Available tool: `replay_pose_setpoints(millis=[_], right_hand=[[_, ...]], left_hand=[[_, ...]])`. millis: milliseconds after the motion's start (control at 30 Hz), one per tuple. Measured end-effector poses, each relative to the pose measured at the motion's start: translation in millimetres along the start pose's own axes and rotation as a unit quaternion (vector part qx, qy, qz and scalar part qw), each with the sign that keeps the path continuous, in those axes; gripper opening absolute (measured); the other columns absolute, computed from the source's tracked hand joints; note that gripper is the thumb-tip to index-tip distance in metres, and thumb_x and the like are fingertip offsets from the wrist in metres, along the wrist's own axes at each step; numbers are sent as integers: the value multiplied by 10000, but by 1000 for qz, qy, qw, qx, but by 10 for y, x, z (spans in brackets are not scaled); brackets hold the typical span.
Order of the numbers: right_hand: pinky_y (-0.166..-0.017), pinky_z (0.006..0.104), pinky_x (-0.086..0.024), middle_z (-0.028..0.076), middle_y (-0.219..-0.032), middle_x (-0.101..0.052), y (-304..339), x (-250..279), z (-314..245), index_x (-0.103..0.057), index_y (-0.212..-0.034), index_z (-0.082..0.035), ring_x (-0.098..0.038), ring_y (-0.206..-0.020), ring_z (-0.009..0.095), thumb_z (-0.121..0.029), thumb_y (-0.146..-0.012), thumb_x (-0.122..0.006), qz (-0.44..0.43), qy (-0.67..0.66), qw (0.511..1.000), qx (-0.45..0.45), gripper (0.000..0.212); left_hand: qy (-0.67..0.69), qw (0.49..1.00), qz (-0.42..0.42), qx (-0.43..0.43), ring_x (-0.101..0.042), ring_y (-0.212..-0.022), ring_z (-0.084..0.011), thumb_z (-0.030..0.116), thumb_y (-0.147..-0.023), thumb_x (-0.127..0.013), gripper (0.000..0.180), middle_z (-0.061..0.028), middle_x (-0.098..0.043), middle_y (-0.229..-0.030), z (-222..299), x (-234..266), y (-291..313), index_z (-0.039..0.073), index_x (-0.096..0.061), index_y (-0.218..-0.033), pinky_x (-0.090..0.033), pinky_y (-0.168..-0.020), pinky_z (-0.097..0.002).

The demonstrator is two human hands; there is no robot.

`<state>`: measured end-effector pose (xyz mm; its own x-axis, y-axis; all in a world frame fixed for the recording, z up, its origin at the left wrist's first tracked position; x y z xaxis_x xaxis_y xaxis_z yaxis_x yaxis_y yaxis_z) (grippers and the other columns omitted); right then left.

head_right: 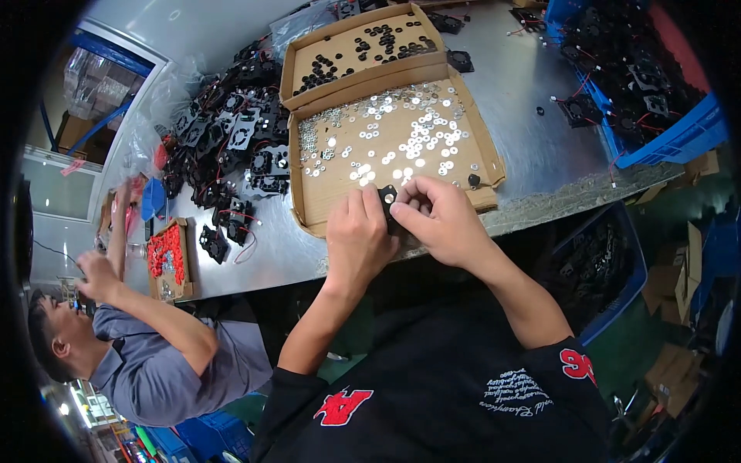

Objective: Assembling cooling fans onto plastic frames by hand at a factory workbench.

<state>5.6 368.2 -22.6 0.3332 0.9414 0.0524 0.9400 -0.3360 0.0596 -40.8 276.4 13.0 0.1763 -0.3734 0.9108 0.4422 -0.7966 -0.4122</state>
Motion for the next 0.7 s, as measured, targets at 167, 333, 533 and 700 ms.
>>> replay_pose_setpoints(millis=[167,333,533,700], right_hand=[[-648,296,-498,69,-847,-632,145,23,-492,-717,-1004,-17,-608,-702,159,-78,-850,-736,98,208,936,266,166],[-692,329,-529,102,-945,-642,194,56,-335,-740,-1031,-32,-645,-765,229,-67,-815,-766,96,185,952,225,221],[-777,341,-549,142,-1072,-657,342,15,-450,-720,-1125,-40,-659,-929,278,-95,-739,-834,93,224,927,287,406],[-760,321,-547,162,-1056,-681,445,-8,-467,-725,-1138,-19,-680,-861,272,-101,-726,-852,63,198,935,289,439]], left_hand=[[6,1000,-20,16,-573,-786,-263,192,-574,-796,527,-105,-537,-864,-102,-21,-15,3,-547,-998,-479,-690,-356],[33,998,-57,-9,-590,-796,-259,219,-577,-817,628,-106,-548,-879,-80,-32,-44,-32,-571,-1098,-505,-691,-354],[48,998,-45,-21,-654,-827,-298,220,-515,-822,770,-127,-616,-958,-73,144,-24,-33,-583,-1202,-545,-697,-364],[70,996,-44,-43,-658,-840,-293,197,-498,-817,810,-127,-630,-1028,11,266,-23,-19,-582,-1242,-549,-690,-341]])
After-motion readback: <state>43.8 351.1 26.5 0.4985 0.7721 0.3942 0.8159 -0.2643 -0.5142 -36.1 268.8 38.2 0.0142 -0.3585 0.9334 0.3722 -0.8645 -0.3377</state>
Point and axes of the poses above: each hand's wrist, its own y-axis away from the middle knuckle, its own x-axis out of the back of the hand, z = x × y, the point moved 10 cm from there along -y, towards the middle knuckle
